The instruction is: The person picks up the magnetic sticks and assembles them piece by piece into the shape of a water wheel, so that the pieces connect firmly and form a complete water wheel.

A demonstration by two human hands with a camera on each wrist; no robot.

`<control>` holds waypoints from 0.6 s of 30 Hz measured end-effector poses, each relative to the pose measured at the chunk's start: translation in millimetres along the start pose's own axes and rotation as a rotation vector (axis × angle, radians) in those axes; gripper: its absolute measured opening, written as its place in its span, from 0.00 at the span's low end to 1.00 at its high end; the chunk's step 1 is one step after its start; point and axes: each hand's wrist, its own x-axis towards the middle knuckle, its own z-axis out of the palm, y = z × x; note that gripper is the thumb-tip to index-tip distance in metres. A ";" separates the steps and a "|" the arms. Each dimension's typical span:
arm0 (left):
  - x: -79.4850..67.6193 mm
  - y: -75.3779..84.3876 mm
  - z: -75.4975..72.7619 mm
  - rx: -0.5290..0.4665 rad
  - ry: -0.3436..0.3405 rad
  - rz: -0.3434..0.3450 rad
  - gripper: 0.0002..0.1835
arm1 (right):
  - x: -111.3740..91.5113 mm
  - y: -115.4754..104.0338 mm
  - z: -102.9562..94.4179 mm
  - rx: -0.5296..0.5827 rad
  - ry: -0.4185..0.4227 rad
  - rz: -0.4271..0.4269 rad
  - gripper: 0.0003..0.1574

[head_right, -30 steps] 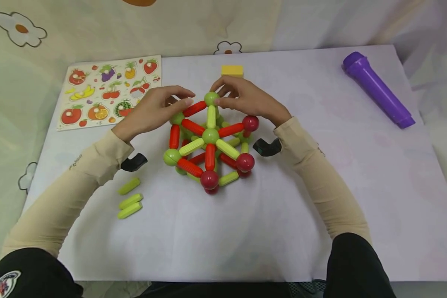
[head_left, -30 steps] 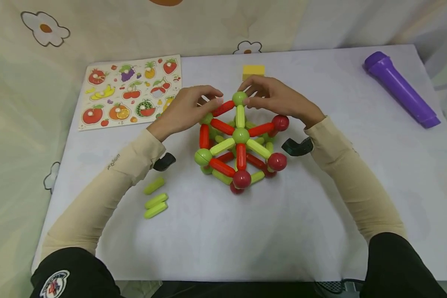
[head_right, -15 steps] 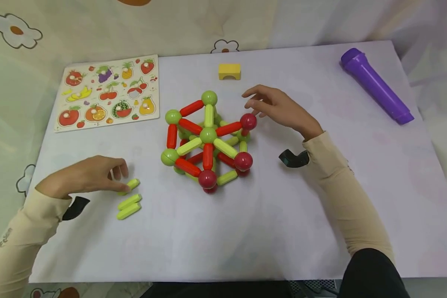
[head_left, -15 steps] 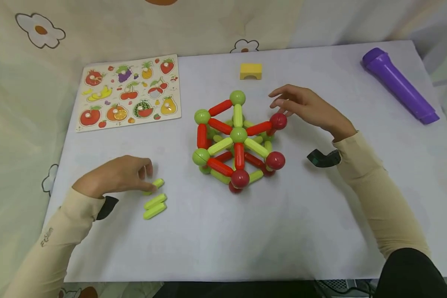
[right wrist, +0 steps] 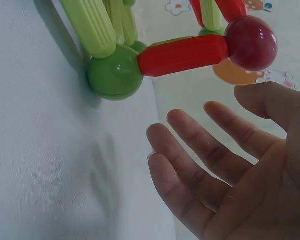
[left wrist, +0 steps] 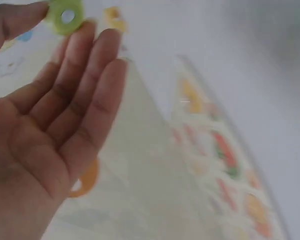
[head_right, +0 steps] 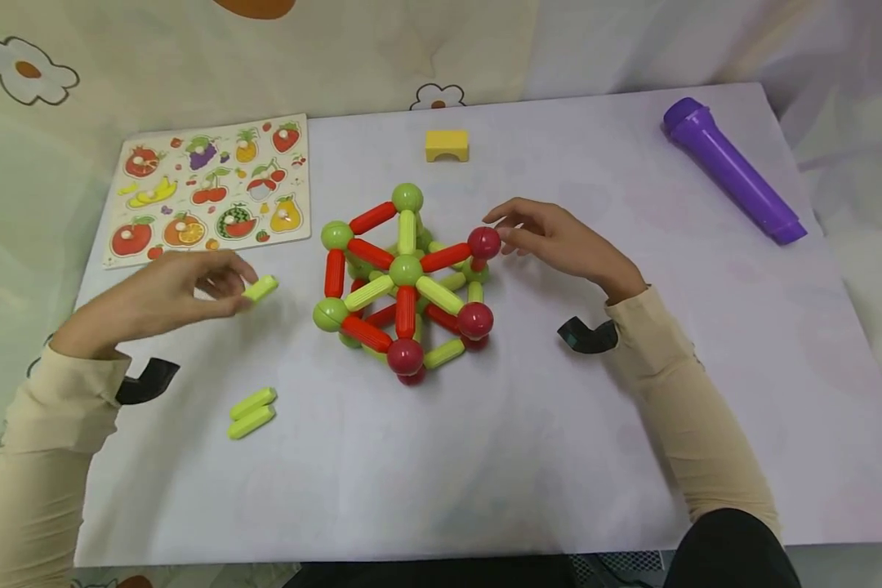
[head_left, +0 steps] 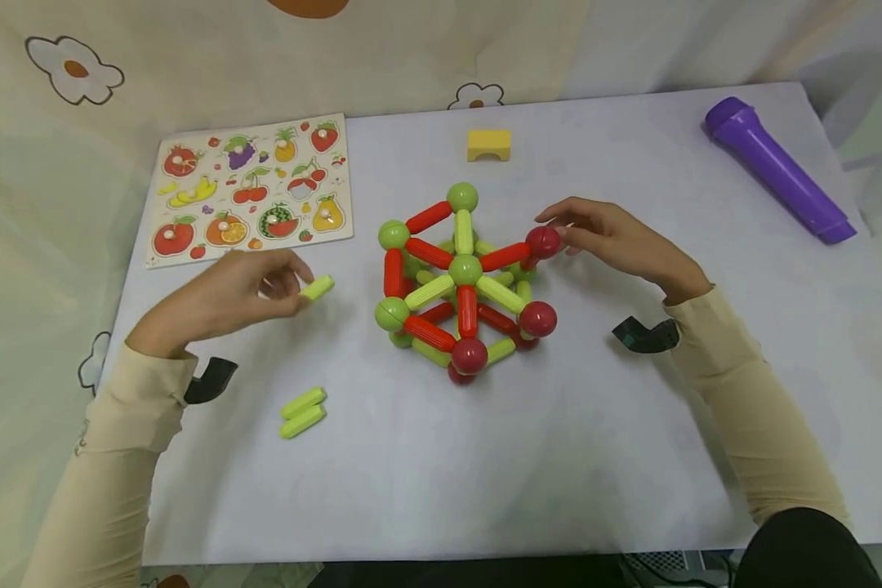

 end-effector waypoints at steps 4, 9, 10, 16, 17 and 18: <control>20.0 30.0 -23.8 -0.039 0.162 0.138 0.15 | -2.8 1.5 0.1 0.008 0.019 -0.017 0.23; 60.8 74.0 -29.1 0.003 0.183 0.310 0.14 | -3.2 1.1 1.9 0.049 0.041 -0.056 0.23; 69.2 83.1 -27.9 0.038 0.159 0.336 0.14 | -3.0 0.9 2.3 0.057 0.044 -0.062 0.23; 116.5 128.6 -14.9 0.246 0.030 0.453 0.15 | -1.9 1.1 3.2 0.091 0.061 -0.090 0.24; 123.7 133.3 -12.1 0.269 0.016 0.461 0.15 | -2.0 1.2 3.2 0.095 0.065 -0.094 0.24; 130.3 136.8 -9.4 0.282 0.002 0.468 0.14 | -2.2 1.2 3.1 0.103 0.069 -0.098 0.23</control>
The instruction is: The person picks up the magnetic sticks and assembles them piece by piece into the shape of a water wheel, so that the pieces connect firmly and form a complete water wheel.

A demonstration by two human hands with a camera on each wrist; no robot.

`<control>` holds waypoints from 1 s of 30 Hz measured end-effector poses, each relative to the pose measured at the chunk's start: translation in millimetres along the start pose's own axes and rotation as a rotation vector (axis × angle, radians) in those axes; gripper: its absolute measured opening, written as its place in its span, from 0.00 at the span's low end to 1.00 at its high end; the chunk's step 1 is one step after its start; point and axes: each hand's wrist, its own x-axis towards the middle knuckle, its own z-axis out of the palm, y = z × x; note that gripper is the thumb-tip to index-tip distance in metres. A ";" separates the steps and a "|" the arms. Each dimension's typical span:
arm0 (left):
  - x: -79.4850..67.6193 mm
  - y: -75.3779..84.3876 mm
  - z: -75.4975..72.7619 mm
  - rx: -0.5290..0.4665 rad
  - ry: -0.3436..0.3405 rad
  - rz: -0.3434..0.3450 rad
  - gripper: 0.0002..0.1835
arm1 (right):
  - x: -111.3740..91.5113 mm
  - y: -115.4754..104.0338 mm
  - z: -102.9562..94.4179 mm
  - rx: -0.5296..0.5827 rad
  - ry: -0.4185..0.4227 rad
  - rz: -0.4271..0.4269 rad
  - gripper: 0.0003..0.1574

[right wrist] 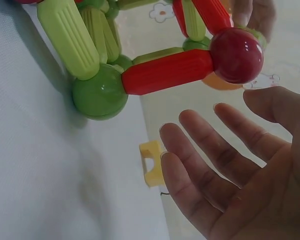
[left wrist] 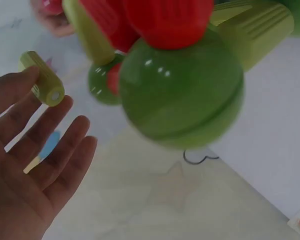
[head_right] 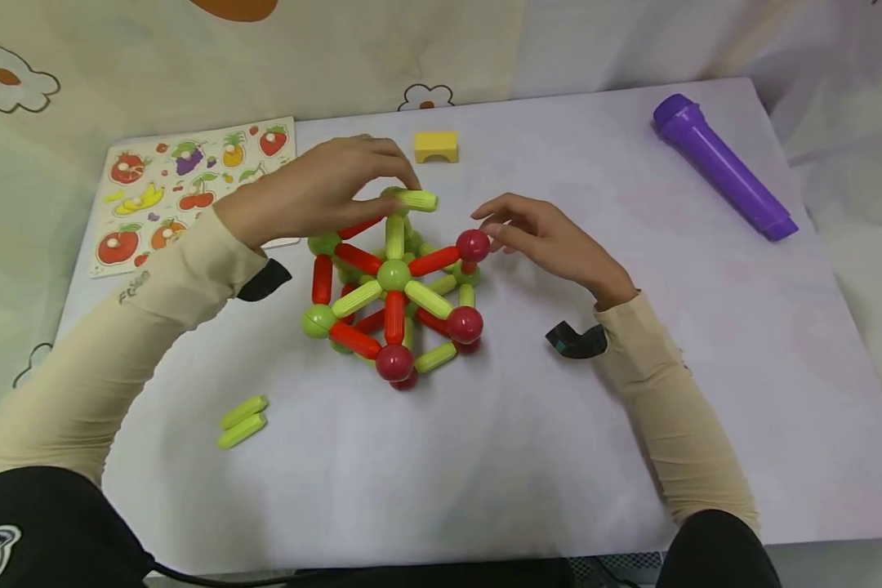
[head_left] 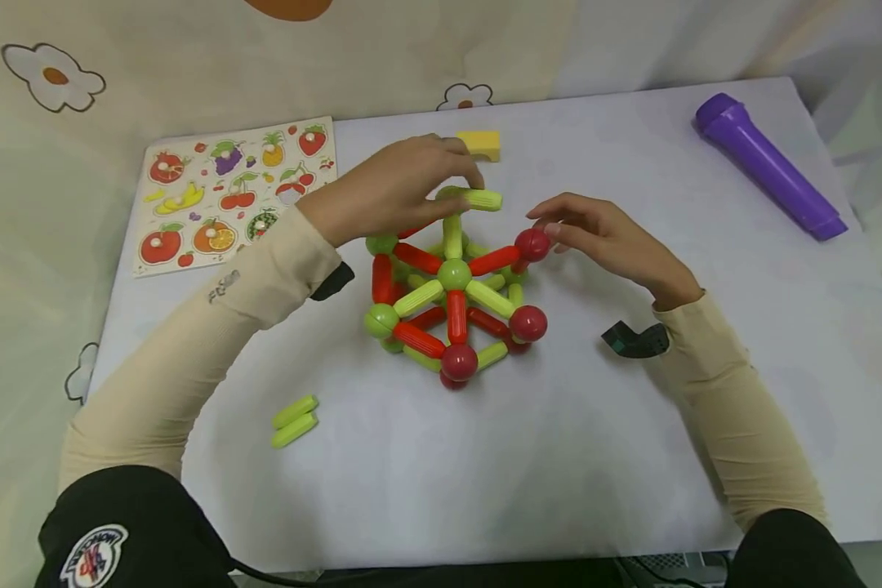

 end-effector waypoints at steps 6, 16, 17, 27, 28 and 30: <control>25.6 -4.0 15.0 -0.004 -0.097 0.011 0.12 | -1.5 -2.6 4.8 0.021 0.001 -0.019 0.23; 28.1 -7.3 21.4 -0.065 -0.180 -0.003 0.13 | -4.9 -8.7 12.5 0.062 0.025 -0.077 0.18; 27.4 -7.1 21.3 -0.068 -0.182 -0.003 0.14 | -4.4 -8.9 13.2 0.065 0.038 -0.086 0.17; 19.3 -10.7 22.9 -0.112 -0.130 -0.026 0.10 | 4.6 -9.1 22.5 0.120 0.085 -0.157 0.16; 18.3 -11.4 22.9 -0.115 -0.125 -0.030 0.10 | 4.9 -8.7 22.9 0.124 0.088 -0.163 0.16; 15.9 -12.2 22.4 -0.116 -0.115 -0.039 0.10 | 5.8 -7.6 23.6 0.148 0.089 -0.172 0.16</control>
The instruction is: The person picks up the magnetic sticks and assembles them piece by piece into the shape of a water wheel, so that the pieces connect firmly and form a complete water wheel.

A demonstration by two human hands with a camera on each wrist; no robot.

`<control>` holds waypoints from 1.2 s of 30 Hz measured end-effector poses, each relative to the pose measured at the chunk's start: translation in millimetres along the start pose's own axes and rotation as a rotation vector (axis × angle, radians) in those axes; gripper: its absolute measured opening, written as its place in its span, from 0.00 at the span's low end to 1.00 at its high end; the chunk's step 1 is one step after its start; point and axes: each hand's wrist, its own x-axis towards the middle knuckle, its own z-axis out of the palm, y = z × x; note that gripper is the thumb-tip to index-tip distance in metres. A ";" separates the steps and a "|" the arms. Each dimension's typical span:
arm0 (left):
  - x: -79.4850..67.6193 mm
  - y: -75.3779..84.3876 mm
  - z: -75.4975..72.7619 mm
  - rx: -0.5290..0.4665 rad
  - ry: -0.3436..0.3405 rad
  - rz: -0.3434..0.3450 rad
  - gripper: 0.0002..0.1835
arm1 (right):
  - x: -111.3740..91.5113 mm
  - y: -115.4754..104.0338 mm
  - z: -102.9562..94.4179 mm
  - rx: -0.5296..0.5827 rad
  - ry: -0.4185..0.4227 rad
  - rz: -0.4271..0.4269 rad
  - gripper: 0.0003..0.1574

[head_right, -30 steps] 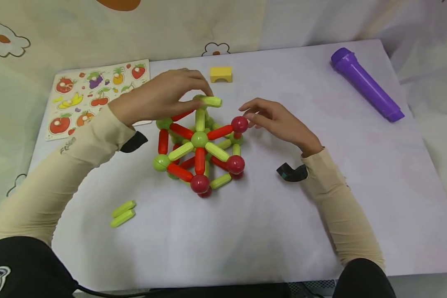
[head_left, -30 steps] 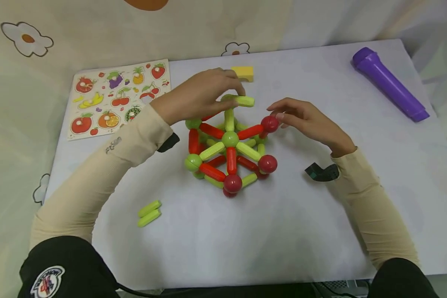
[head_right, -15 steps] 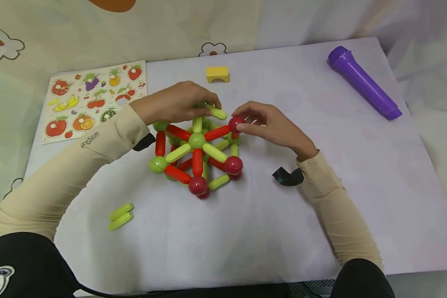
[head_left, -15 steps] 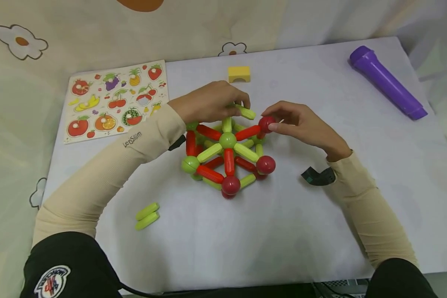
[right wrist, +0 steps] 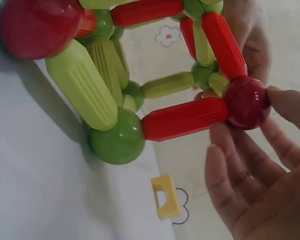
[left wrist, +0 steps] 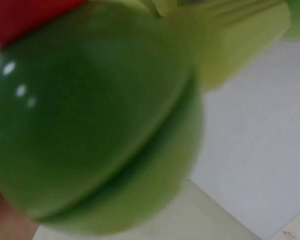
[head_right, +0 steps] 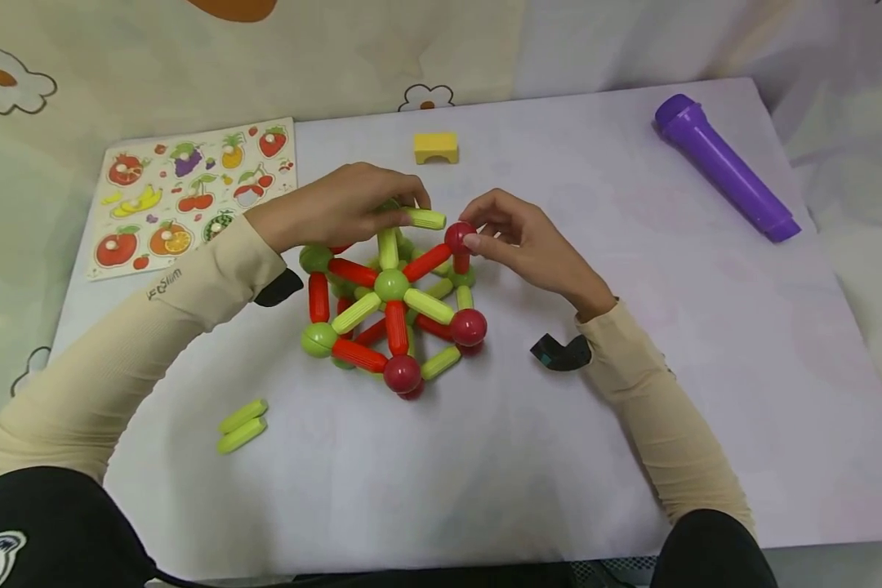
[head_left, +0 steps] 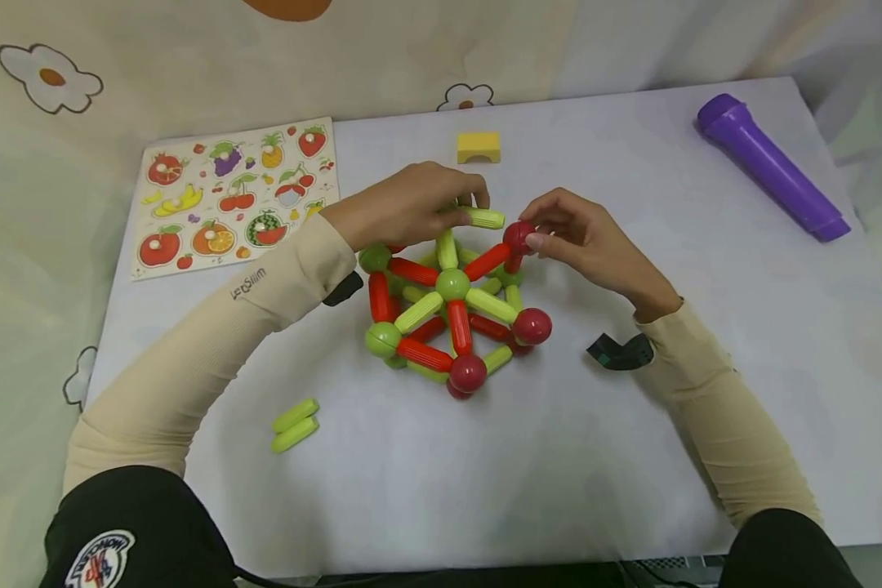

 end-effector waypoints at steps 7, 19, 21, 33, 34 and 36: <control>-10.3 0.6 0.2 -0.016 0.001 0.012 0.08 | 0.4 2.4 2.7 0.038 0.002 -0.012 0.16; -15.0 1.7 9.0 -0.007 0.033 0.028 0.10 | -0.9 1.6 5.3 0.090 -0.022 -0.014 0.17; -17.5 1.9 9.2 0.007 0.040 0.023 0.13 | -1.2 1.4 4.6 0.068 -0.031 -0.010 0.18; -140.0 -25.8 -0.7 -0.044 0.185 -0.264 0.19 | -23.0 10.4 -21.3 -0.129 0.029 0.068 0.19; -154.7 -28.8 5.7 -0.045 0.138 -0.319 0.19 | -25.9 11.9 -24.0 -0.136 0.030 0.075 0.19; -179.7 -34.0 24.5 -0.051 0.029 -0.416 0.19 | -31.5 15.0 -29.0 -0.143 0.032 0.084 0.19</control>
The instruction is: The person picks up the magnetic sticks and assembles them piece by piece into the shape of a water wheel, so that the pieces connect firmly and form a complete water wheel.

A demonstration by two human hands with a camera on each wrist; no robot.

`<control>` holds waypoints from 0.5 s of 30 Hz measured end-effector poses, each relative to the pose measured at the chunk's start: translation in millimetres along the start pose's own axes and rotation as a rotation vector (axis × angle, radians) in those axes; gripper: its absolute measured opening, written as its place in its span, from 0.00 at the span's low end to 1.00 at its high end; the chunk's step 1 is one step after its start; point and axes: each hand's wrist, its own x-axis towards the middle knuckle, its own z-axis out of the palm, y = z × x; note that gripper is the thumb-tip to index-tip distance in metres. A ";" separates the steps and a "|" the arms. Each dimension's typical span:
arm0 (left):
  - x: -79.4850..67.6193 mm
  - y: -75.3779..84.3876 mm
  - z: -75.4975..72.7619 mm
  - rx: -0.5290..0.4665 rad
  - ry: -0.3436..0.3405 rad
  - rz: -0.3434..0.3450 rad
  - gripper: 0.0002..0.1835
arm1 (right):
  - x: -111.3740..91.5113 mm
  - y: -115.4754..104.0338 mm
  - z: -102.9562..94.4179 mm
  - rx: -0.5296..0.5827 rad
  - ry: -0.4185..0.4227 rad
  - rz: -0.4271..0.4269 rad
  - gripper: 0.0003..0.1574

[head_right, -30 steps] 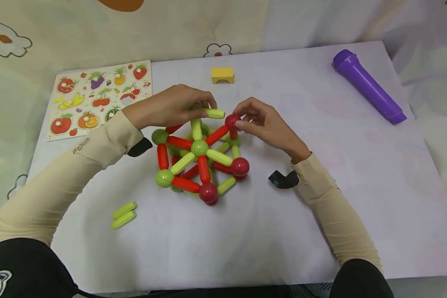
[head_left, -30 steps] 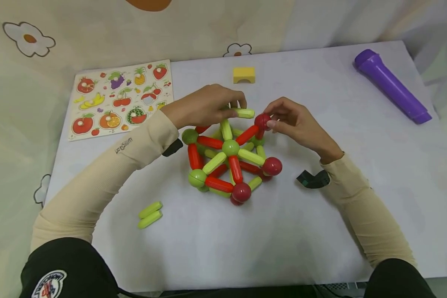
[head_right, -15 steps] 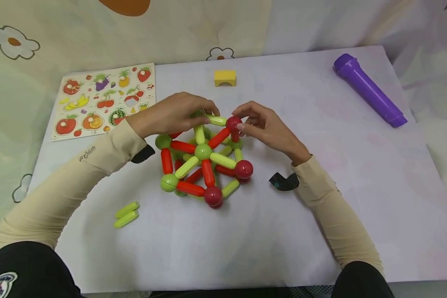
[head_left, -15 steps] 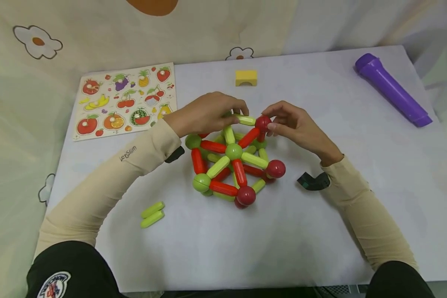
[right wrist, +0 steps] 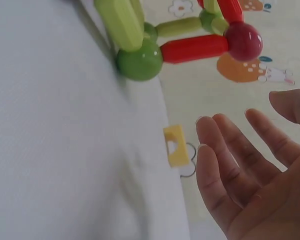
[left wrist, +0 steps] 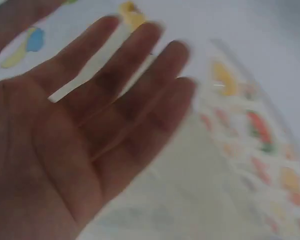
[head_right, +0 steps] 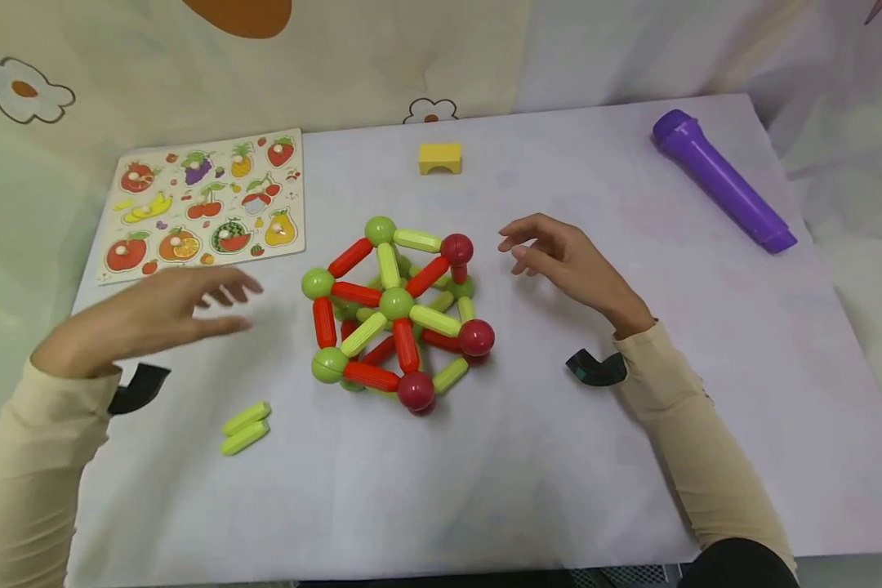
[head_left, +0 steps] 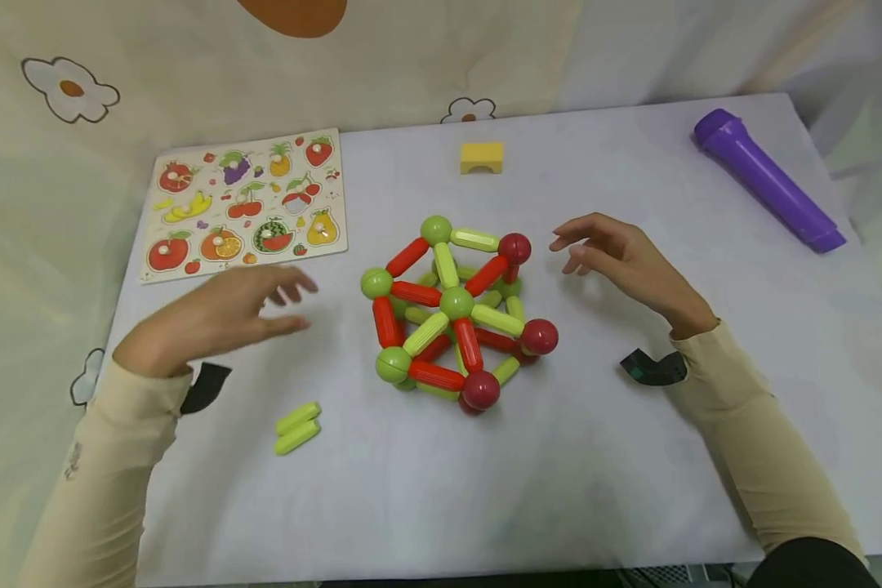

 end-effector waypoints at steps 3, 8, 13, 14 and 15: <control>-22.5 -18.5 34.7 -0.025 -0.139 -0.099 0.18 | -5.2 6.2 -3.7 -0.017 0.009 0.013 0.20; -39.6 -29.5 76.3 -0.146 -0.227 -0.131 0.13 | -9.3 12.8 -6.2 -0.043 0.029 0.030 0.21; -36.5 -29.8 79.9 -0.162 -0.187 -0.099 0.09 | -8.6 14.4 -3.7 -0.024 0.010 0.038 0.21; -34.2 -30.1 77.2 -0.156 -0.176 -0.090 0.08 | -7.9 14.1 -2.5 -0.019 0.000 0.037 0.21; -31.8 -30.5 73.4 -0.154 -0.160 -0.079 0.08 | -7.2 13.8 -1.3 -0.015 -0.010 0.034 0.21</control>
